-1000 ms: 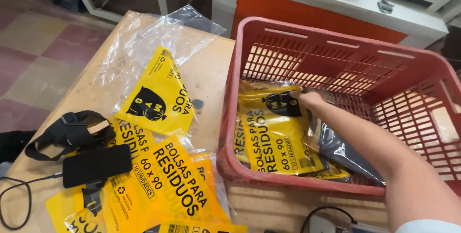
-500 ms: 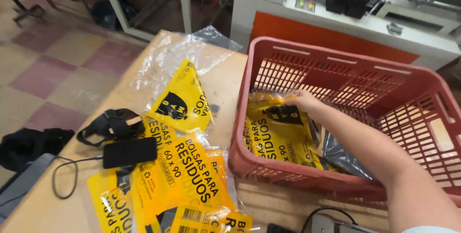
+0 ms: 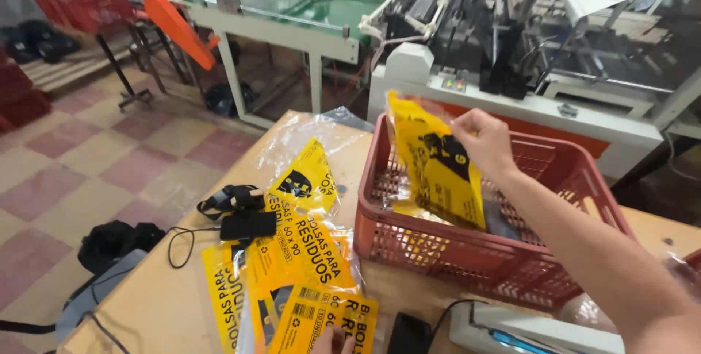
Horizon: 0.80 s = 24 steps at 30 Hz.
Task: The person is using a manual heat sealer to close the ends of plastic bags and then organizing them into stacks or baskets.
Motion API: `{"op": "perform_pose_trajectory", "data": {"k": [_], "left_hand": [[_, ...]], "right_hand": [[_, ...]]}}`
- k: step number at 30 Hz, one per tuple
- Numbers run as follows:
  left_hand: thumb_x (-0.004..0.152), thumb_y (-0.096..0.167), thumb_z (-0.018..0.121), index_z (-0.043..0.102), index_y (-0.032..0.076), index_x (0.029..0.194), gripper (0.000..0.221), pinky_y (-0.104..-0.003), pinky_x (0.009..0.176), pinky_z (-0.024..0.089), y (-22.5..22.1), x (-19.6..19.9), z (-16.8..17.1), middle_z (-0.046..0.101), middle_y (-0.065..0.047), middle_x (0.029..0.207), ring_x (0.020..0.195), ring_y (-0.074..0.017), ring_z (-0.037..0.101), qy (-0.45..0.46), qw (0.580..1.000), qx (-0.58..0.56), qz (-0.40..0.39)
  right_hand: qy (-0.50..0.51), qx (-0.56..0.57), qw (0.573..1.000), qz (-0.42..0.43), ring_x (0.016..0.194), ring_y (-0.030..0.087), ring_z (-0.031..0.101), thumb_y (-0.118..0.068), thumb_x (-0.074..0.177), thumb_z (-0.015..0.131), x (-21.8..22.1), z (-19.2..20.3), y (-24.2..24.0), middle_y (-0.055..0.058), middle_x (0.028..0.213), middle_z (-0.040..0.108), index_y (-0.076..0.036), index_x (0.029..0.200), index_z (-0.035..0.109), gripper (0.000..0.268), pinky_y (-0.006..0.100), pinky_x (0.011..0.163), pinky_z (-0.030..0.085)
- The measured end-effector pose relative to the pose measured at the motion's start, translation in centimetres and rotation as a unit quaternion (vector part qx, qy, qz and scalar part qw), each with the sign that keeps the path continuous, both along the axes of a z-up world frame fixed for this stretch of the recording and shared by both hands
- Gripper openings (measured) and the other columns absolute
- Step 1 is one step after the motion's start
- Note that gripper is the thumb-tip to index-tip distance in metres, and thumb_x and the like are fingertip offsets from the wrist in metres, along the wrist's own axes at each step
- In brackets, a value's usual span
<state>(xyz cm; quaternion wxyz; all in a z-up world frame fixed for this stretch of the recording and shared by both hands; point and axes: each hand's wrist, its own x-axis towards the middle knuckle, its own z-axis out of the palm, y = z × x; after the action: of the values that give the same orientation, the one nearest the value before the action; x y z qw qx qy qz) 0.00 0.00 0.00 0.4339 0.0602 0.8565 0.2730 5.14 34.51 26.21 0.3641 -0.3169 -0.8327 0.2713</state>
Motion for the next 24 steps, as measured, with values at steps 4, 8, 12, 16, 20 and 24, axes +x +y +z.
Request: {"op": "perform_pose_trajectory", "data": {"k": [4, 8, 12, 16, 20, 24], "left_hand": [[0.086, 0.038, 0.075, 0.061, 0.021, 0.1, 0.027, -0.023, 0.079, 0.043, -0.5, 2.0, 0.7, 0.062, 0.005, 0.086, 0.082, -0.0095, 0.059, 0.131, 0.972, 0.193, 0.015], [0.073, 0.039, 0.078, 0.051, 0.015, 0.128, 0.065, -0.035, 0.095, 0.046, -0.3, 6.3, 6.8, 0.06, -0.004, 0.119, 0.111, -0.0192, 0.058, 0.266, 0.858, 0.438, 0.017], [0.069, 0.057, 0.08, 0.03, 0.006, 0.152, 0.109, -0.042, 0.111, 0.035, -1.2, 11.8, 11.3, 0.046, -0.014, 0.141, 0.135, -0.0273, 0.046, 0.326, 0.765, 0.555, 0.006], [0.076, 0.028, 0.086, 0.018, 0.002, 0.155, 0.107, -0.039, 0.115, 0.037, -3.1, 20.5, 12.1, 0.044, -0.017, 0.152, 0.137, -0.024, 0.046, 0.072, 0.682, 0.728, -0.011], [0.077, 0.002, 0.077, 0.059, 0.006, 0.138, 0.063, -0.047, 0.1, 0.057, -4.2, 29.0, 10.0, 0.071, -0.018, 0.133, 0.121, -0.0349, 0.067, -0.236, 0.877, 0.362, 0.211], [0.08, 0.007, 0.074, 0.067, 0.0, 0.12, 0.041, -0.041, 0.09, 0.06, -2.7, 33.4, 3.7, 0.078, -0.019, 0.118, 0.106, -0.0299, 0.073, -0.201, 0.908, 0.339, 0.14]], "right_hand": [[0.057, 0.087, 0.995, 0.01, 0.078, 0.014, 0.063, -0.01, 0.097, 0.07, 6.1, 8.3, -5.4, 0.004, 0.085, 0.069, -0.01, 0.085, 0.065, 0.013, 0.022, 0.06, 0.049], [0.115, 0.104, 0.988, 0.005, 0.084, 0.011, 0.063, -0.008, 0.098, 0.07, 14.0, 13.7, -11.8, 0.0, 0.091, 0.068, -0.013, 0.094, 0.066, 0.007, 0.024, 0.074, 0.054], [0.046, -0.024, 0.998, -0.041, 0.084, 0.014, 0.068, -0.012, 0.095, 0.073, 21.4, 15.6, -19.0, 0.002, 0.093, 0.071, -0.013, 0.092, 0.064, 0.009, 0.025, 0.07, 0.059], [0.019, 0.047, 0.998, 0.037, 0.084, 0.012, 0.069, -0.011, 0.088, 0.074, 29.1, 8.2, -19.0, -0.002, 0.084, 0.072, -0.014, 0.079, 0.066, 0.012, 0.051, 0.124, 0.027], [0.112, -0.083, 0.978, 0.158, 0.071, 0.01, 0.068, -0.003, 0.086, 0.071, 37.9, 0.5, -20.6, 0.004, 0.079, 0.074, -0.007, 0.083, 0.07, 0.006, 0.019, 0.068, 0.058], [0.044, -0.178, 0.983, 0.004, 0.078, 0.013, 0.071, -0.012, 0.087, 0.073, 43.2, -6.9, -18.1, 0.002, 0.081, 0.076, -0.01, 0.083, 0.07, 0.005, 0.025, 0.079, 0.06]]}}
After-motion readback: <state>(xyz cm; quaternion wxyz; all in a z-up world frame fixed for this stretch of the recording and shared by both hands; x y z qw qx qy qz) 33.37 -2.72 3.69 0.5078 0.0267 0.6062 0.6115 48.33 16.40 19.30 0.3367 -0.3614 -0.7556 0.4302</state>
